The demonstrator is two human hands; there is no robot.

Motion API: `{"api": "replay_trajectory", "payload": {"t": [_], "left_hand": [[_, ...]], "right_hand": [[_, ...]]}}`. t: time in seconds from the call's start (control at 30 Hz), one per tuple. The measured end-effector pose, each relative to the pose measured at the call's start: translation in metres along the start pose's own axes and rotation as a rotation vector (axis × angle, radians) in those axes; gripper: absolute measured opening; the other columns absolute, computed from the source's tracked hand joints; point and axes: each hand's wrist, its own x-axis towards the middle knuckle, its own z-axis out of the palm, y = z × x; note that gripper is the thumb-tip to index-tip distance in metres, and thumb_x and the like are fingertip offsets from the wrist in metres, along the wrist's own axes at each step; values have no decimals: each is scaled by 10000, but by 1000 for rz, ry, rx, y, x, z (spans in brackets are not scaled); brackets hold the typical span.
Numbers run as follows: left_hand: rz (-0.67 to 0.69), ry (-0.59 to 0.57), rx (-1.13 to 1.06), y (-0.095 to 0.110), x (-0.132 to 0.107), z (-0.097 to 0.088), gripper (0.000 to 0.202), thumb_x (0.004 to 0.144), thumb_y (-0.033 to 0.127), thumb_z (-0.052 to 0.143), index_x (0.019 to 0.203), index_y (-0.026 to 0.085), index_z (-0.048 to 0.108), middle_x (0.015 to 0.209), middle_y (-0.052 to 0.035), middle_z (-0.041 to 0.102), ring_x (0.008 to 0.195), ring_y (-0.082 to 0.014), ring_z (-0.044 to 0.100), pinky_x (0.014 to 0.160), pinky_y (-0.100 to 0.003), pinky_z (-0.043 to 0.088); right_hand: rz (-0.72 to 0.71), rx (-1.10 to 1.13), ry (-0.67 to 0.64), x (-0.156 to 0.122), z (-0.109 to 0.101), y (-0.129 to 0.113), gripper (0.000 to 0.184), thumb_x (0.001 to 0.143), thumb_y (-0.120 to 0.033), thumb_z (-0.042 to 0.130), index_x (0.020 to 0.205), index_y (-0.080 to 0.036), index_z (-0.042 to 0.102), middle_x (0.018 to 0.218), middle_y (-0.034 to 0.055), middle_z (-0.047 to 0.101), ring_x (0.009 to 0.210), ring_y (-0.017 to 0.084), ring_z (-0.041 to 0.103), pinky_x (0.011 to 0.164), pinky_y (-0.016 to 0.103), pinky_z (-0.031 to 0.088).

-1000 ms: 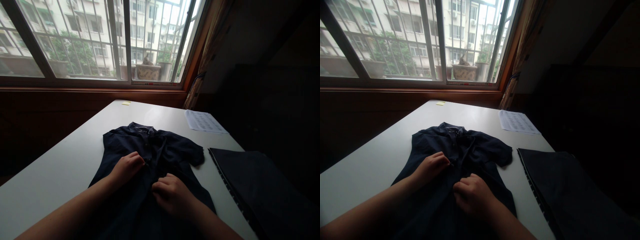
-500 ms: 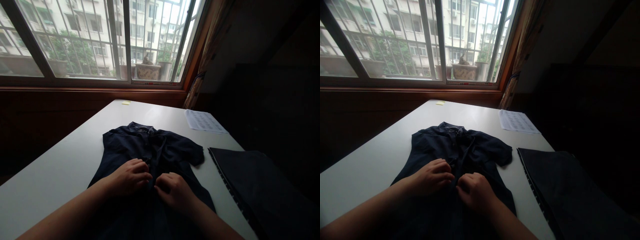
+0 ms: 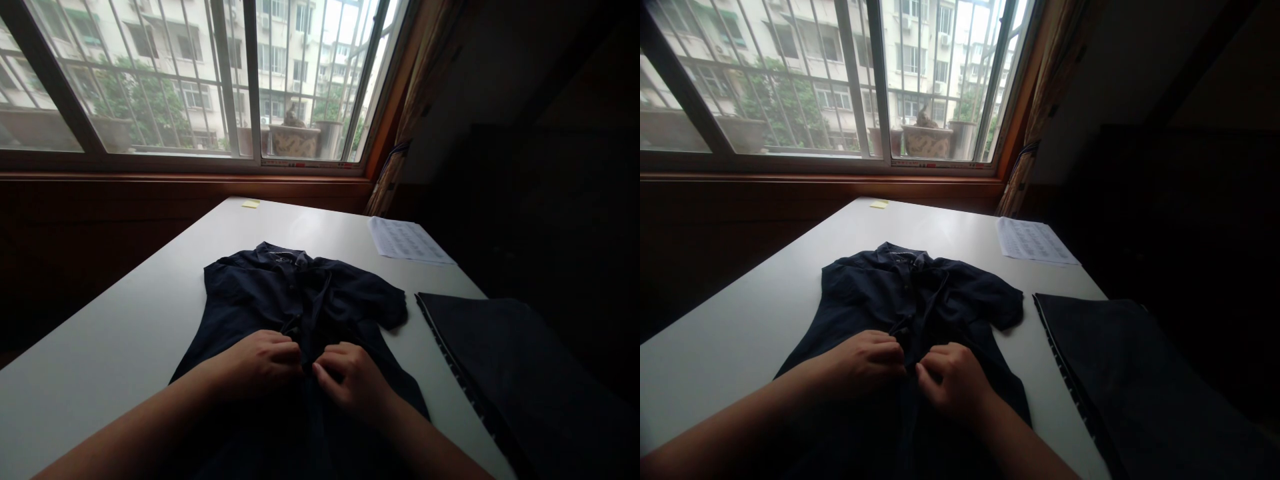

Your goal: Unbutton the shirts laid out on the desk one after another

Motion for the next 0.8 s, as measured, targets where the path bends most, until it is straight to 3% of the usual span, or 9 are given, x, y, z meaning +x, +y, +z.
{"api": "replay_trajectory", "payload": {"t": [0.2,0.33,0.57,0.67,0.8], "left_hand": [[-26,-16,-29,-1,-3,-2,142,971,161,526,975,199,663,932,-42,666,817,-174,617,758,-314,470],[-28,30,-40,-3,-4,1,157,991,177,496,967,189,651,951,-46,666,789,-156,611,729,-295,466],[-53,99,-36,-3,-2,2,175,1015,261,493,1001,195,655,931,-45,653,709,-137,590,664,-271,439],[-44,104,-14,-2,0,2,191,1018,257,488,952,186,653,897,-38,648,695,-135,585,648,-275,425],[-55,95,-17,-1,0,4,173,1013,249,498,947,191,647,884,-26,642,687,-140,581,637,-285,419]], "right_hand": [[-47,-64,21,-1,3,6,349,948,-263,519,613,-185,578,621,-1,576,603,119,547,619,282,344],[-88,-82,21,-1,6,8,358,956,-277,518,615,-182,571,625,-2,573,606,118,532,621,293,331],[-131,125,166,-4,-4,-6,137,901,-277,600,804,-188,640,777,30,590,696,144,549,653,285,405],[-218,205,101,-5,-8,-9,88,875,-283,631,882,-201,663,888,52,612,784,161,583,707,291,446],[-212,124,-7,-2,-5,-8,160,864,-352,656,816,-199,662,867,46,633,779,173,595,711,306,434]]}}
